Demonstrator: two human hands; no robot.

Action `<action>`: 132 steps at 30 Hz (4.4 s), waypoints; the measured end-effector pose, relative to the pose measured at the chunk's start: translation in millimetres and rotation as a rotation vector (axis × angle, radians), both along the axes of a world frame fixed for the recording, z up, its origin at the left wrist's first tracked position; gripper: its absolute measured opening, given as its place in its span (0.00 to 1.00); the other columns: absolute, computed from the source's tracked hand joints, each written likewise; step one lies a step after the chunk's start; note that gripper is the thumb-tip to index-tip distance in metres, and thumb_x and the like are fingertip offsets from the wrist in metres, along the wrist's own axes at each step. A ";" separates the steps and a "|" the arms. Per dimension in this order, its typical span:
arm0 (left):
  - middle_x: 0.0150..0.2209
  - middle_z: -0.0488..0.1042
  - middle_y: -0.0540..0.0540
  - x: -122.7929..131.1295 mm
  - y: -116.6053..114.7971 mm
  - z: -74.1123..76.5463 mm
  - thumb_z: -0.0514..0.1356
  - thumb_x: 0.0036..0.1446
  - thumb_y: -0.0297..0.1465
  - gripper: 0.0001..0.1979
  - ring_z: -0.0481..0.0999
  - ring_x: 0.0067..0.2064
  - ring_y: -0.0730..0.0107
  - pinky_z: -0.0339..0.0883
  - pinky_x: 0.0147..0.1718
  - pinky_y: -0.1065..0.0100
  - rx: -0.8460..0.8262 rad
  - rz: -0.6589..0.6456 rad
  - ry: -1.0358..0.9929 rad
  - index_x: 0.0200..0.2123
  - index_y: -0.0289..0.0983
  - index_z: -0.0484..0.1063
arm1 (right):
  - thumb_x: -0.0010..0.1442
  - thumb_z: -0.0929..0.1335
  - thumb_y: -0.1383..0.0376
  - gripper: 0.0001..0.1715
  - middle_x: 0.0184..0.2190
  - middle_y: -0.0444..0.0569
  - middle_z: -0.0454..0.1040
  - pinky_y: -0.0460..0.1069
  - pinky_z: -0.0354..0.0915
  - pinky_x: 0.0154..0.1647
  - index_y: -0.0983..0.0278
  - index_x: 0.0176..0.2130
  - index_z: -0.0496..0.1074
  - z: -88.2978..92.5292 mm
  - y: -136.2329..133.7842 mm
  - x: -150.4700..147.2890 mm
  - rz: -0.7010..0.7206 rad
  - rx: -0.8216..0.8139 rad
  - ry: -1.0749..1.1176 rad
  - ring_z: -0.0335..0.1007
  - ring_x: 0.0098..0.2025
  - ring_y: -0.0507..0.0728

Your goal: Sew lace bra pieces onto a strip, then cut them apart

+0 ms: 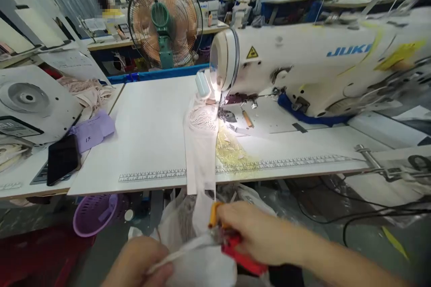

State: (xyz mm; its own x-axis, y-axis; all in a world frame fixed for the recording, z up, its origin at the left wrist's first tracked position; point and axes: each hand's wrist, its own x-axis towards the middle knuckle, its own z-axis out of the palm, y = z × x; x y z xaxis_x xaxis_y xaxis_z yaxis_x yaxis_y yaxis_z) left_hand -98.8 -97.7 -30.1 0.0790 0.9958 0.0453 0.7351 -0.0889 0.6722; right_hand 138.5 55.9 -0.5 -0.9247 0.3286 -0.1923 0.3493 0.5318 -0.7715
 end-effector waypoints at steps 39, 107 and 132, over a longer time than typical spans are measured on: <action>0.25 0.64 0.51 53.5 66.1 0.1 0.62 0.53 0.35 0.12 0.61 0.27 0.75 0.58 0.27 0.74 -0.496 -0.018 -0.790 0.25 0.34 0.65 | 0.48 0.65 0.70 0.08 0.23 0.41 0.64 0.45 0.52 0.21 0.62 0.25 0.57 14.4 49.9 -15.2 0.158 -0.016 -0.040 0.57 0.23 0.50; 0.16 0.61 0.54 62.6 49.3 -3.0 0.65 0.42 0.37 0.13 0.55 0.19 0.80 0.49 0.19 0.75 -0.573 0.381 -0.839 0.20 0.33 0.69 | 0.57 0.62 0.53 0.19 0.20 0.41 0.62 0.45 0.54 0.22 0.60 0.23 0.53 -63.4 -53.6 40.4 -0.272 -0.436 -0.131 0.57 0.22 0.50; 0.34 0.76 0.45 61.8 67.7 13.0 0.49 0.58 0.27 0.09 0.74 0.37 0.59 0.62 0.32 0.64 -0.400 -0.151 0.375 0.37 0.37 0.68 | 0.54 0.63 0.66 0.04 0.28 0.46 0.64 0.49 0.60 0.25 0.60 0.30 0.58 -51.2 -26.4 76.0 -0.745 -0.082 0.320 0.60 0.26 0.54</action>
State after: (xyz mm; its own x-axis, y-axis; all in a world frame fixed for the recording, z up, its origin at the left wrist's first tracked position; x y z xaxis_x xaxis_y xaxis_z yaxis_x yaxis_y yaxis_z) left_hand -36.9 -30.1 -17.0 0.1594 0.9061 -0.3919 0.9289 -0.0032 0.3703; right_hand 214.5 29.4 -51.7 -0.4828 0.8757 -0.0060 0.3455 0.1842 -0.9202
